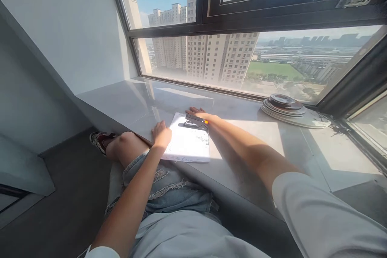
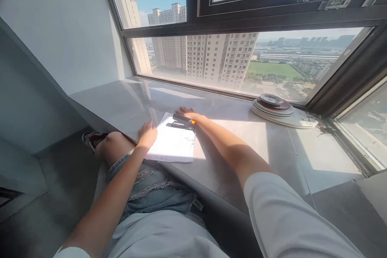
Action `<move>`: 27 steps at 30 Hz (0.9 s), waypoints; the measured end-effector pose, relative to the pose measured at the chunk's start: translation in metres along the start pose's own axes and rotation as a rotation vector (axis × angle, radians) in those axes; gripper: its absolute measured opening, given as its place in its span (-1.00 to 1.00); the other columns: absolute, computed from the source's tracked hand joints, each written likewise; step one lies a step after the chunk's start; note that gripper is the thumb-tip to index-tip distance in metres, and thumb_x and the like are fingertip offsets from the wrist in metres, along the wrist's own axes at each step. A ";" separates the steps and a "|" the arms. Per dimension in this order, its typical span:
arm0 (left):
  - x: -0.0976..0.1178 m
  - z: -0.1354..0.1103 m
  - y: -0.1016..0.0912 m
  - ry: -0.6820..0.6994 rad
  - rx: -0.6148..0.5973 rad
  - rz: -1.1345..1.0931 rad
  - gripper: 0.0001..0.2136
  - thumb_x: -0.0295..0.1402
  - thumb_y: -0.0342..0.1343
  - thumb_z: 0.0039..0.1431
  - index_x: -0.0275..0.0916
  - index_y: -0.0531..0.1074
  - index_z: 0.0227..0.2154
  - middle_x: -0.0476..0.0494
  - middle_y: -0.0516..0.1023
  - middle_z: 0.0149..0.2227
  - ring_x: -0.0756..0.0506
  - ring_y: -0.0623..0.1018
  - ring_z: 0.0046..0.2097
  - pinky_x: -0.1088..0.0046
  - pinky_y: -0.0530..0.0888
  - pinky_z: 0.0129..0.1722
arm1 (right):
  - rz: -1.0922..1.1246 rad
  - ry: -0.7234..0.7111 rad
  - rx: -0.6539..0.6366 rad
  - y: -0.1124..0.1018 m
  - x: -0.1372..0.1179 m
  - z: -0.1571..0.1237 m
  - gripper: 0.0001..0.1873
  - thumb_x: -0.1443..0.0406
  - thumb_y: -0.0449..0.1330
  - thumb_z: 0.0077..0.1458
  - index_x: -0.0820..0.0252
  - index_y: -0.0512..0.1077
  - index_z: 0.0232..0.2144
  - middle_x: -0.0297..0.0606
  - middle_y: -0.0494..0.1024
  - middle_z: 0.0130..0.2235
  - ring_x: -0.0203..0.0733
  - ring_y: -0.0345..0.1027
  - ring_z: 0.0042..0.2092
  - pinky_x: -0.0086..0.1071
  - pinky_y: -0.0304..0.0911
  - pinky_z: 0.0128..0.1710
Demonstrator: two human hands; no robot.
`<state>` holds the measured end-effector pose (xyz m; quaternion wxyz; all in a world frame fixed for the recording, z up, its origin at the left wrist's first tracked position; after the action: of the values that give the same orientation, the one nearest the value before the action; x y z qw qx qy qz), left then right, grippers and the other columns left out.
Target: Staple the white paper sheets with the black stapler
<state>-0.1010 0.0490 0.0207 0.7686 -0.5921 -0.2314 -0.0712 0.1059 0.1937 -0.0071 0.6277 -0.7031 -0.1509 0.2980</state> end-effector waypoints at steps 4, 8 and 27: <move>-0.017 0.019 -0.004 0.035 -0.023 -0.051 -0.50 -0.60 -0.12 0.37 -0.31 0.42 0.30 -0.35 0.47 0.34 -0.24 0.49 0.33 0.27 0.41 0.32 | 0.075 -0.101 0.009 0.007 -0.039 0.048 -0.13 -0.01 0.12 0.37 0.25 0.10 0.56 -0.08 -0.08 0.61 0.33 -0.22 0.59 0.34 -0.37 0.55; -0.027 0.025 -0.006 0.191 -0.049 -0.066 -0.57 -0.51 -0.05 0.42 -0.27 0.50 0.24 -0.28 0.52 0.30 -0.22 0.47 0.34 0.26 0.34 0.39 | 0.071 -0.117 -0.030 0.009 -0.058 0.075 -0.16 -0.03 0.07 0.42 0.24 0.09 0.56 -0.06 -0.13 0.61 0.31 -0.25 0.60 0.32 -0.36 0.55; -0.016 -0.002 0.008 0.260 -0.074 0.255 -0.51 -0.29 -0.05 0.53 -0.14 0.32 0.45 -0.32 0.26 0.49 -0.43 0.21 0.52 -0.10 0.23 0.49 | 0.018 -0.175 0.005 0.013 -0.055 0.086 -0.25 0.00 -0.18 0.52 0.22 0.06 0.57 -0.05 -0.22 0.62 0.21 -0.40 0.62 0.34 -0.31 0.53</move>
<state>-0.1116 0.0465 0.0056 0.7726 -0.6303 -0.0505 -0.0573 0.0093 0.2274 -0.0100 0.6111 -0.6743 -0.1981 0.3641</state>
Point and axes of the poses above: each hand's wrist, its own z-axis towards the middle knuckle, its own y-axis out of the palm, x = y × z, the point moved 8 cm from there along z, towards the middle knuckle
